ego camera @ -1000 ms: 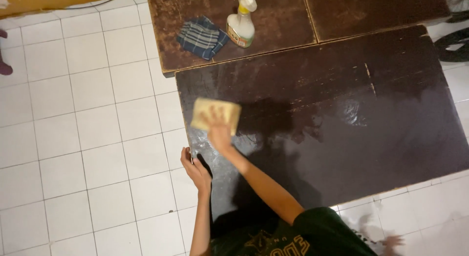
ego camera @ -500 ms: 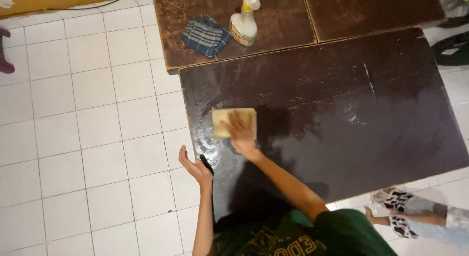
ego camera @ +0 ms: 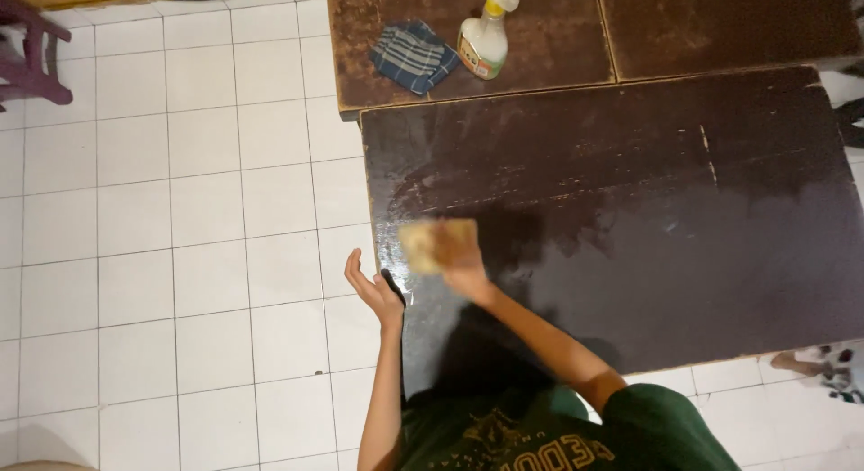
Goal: Sanding a dark wooden board with a piece of sandpaper and then picking up a spray bottle and cloth.
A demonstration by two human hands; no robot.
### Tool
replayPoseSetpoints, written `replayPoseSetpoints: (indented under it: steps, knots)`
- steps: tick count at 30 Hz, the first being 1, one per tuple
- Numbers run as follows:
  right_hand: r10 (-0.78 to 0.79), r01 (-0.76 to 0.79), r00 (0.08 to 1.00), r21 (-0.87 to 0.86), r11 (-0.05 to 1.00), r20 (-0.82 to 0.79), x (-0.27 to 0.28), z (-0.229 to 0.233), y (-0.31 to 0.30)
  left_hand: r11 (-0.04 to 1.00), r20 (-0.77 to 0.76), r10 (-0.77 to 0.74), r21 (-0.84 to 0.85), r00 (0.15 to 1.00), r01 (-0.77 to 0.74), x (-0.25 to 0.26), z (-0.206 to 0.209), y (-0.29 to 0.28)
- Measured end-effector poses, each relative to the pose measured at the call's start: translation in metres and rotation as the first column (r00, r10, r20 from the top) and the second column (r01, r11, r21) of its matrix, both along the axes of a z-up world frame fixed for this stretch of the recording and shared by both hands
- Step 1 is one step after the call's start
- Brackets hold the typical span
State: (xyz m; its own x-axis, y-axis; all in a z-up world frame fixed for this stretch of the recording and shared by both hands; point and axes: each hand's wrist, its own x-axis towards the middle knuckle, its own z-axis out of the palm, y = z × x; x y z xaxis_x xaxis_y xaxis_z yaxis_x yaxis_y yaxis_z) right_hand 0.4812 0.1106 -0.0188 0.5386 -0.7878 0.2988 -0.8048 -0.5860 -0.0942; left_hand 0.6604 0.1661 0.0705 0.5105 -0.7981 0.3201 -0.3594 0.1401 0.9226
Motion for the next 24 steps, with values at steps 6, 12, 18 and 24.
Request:
replayPoseSetpoints:
  steps: [6,12,18,24]
  knots:
    - [-0.415,0.391,0.85,0.138,0.91,0.324,0.048,0.033,-0.068,0.999,0.005,0.001,-0.033,1.0,-0.001,-0.001,0.001,0.001]
    - [-0.042,0.022,0.995,0.222,0.975,0.089,0.092,0.051,0.026,0.994,-0.129,0.09,-0.049,0.988,-0.097,0.006,-0.005,0.011]
    - [0.347,-0.388,0.9,0.123,0.913,0.264,0.018,0.095,0.1,0.984,-0.2,-0.051,0.155,0.978,0.083,0.028,0.012,0.058]
    - [-0.263,-0.609,0.224,0.346,0.713,0.938,-0.027,0.028,0.031,0.784,-0.36,-0.244,0.473,0.9,0.402,0.019,0.058,0.101]
